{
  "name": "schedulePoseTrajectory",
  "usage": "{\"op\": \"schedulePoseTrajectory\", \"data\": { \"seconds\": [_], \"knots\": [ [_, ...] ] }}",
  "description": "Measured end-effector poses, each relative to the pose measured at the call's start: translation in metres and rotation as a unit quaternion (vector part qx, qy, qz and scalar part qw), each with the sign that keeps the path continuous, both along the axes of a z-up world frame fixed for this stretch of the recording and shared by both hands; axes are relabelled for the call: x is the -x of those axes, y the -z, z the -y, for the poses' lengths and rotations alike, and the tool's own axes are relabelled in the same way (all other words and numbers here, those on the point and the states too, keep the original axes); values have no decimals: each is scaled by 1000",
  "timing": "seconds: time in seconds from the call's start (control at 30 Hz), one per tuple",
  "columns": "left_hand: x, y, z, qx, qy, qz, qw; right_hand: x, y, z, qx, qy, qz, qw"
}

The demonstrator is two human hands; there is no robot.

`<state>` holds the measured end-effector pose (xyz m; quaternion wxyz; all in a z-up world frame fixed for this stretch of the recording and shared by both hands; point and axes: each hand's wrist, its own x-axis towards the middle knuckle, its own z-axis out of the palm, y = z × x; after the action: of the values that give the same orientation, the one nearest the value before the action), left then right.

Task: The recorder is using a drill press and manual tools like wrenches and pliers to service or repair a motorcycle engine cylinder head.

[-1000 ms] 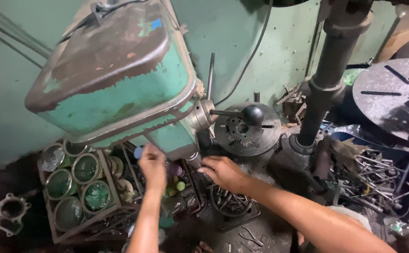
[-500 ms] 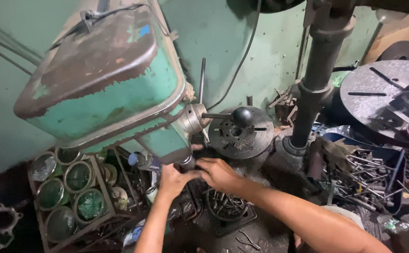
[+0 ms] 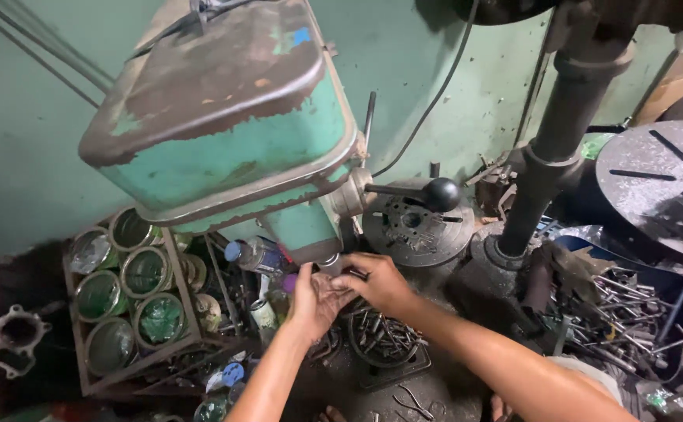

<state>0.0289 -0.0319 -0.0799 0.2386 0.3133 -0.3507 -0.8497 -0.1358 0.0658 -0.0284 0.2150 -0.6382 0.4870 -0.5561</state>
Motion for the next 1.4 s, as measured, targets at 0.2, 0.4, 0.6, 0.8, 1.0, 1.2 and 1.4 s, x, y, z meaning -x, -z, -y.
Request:
{"op": "schedulePoseTrajectory", "data": {
  "seconds": [0.2,0.4,0.6,0.8,1.0,1.2,1.4],
  "knots": [
    [-1,-7,2,97,-43,-8,994,0,24,-1,9,13,-75,997],
    [-35,48,56,200,-91,-391,894,3,25,2,-5,31,-109,994],
    [-16,-88,-14,197,-187,-140,952,3,19,0,-2,36,-118,992],
    [-38,-13,40,267,-141,-168,939,4,20,0,-5,32,-123,992],
    [-8,-112,-2,382,83,-4,921,3,14,-2,-26,16,-100,995],
    [28,-72,-14,453,-37,139,880,2,37,6,-5,31,-99,995],
    [39,-72,-34,520,-218,176,807,5,33,3,21,25,-85,996]
  ]
}}
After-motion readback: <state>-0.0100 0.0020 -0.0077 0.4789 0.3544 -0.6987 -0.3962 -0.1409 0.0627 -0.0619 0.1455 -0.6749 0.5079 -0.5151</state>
